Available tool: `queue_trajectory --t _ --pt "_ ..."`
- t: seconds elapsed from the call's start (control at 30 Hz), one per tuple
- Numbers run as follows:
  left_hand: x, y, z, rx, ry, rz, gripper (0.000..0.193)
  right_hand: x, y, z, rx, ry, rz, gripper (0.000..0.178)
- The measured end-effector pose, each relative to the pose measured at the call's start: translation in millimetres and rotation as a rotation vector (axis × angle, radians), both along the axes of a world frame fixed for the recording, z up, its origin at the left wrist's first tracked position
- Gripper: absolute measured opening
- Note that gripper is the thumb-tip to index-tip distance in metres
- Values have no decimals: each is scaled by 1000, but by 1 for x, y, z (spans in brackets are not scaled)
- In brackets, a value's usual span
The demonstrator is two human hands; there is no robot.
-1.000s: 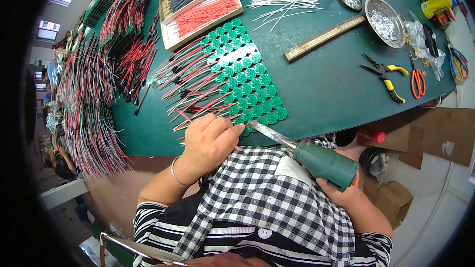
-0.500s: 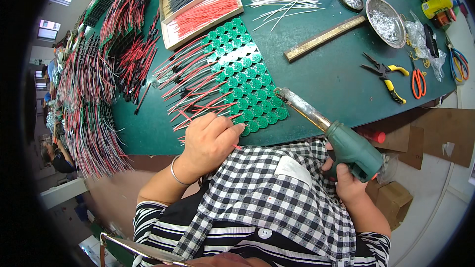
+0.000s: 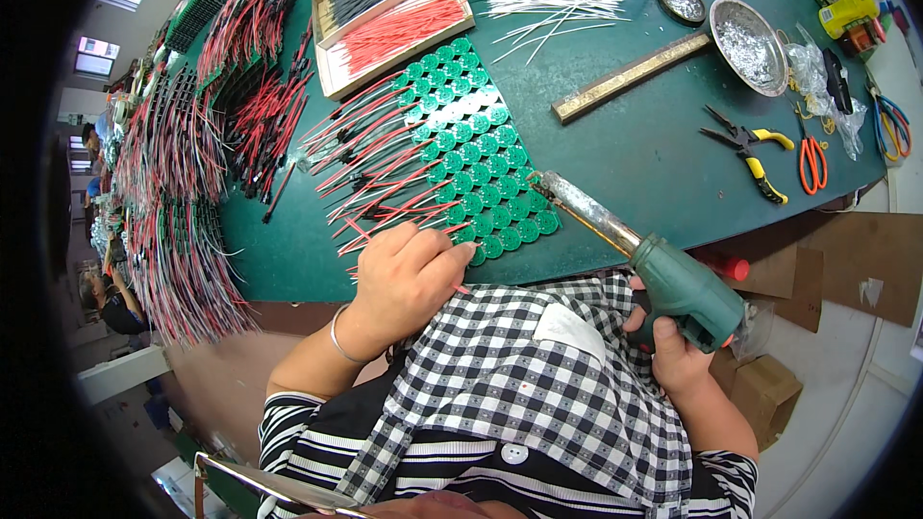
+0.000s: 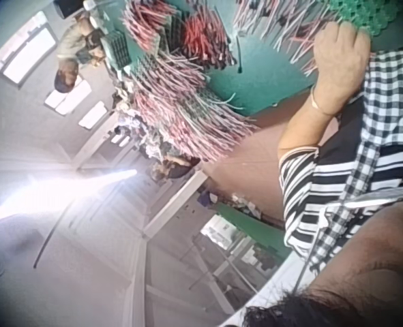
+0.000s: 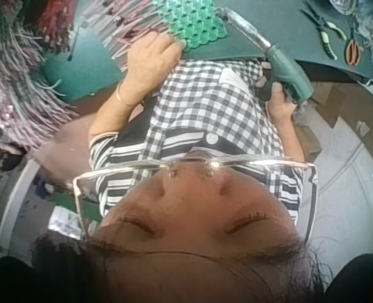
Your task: The person secures wires to circuit boards using a hot glue gun.
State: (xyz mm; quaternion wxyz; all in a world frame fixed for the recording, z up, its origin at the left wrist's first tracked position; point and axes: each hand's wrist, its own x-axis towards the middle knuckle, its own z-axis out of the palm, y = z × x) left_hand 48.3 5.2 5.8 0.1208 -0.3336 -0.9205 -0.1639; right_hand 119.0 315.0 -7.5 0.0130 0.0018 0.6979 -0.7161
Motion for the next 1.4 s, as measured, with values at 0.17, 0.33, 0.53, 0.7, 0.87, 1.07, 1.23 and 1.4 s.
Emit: queue_trajectory --t 0.17,0.33,0.53,0.7,0.87,1.07,1.23,1.4 --pt "-14 -12 35 -22 57 80 25 -10 -3 4 -8 30 -66 53" --pt "-69 -33 68 -77 228 232 17 -20 1 4 -99 49 -127 51" --pt "-196 -56 42 -80 243 399 15 -35 5 2 -17 80 -119 43" --pt "-280 -59 18 -188 0 413 22 -50 6 2 -18 61 -155 45" --pt "-301 -54 1 -204 -89 404 25 -69 8 -1 -33 36 -160 47" --pt "-252 -37 -5 -77 -234 293 21 -85 4 3 -91 -48 -182 52" --pt "-263 -36 9 -117 -99 232 24 -92 4 1 -83 -49 -176 58" --pt "-329 -76 3 -131 40 427 22 -98 -7 6 -74 -81 -157 60"
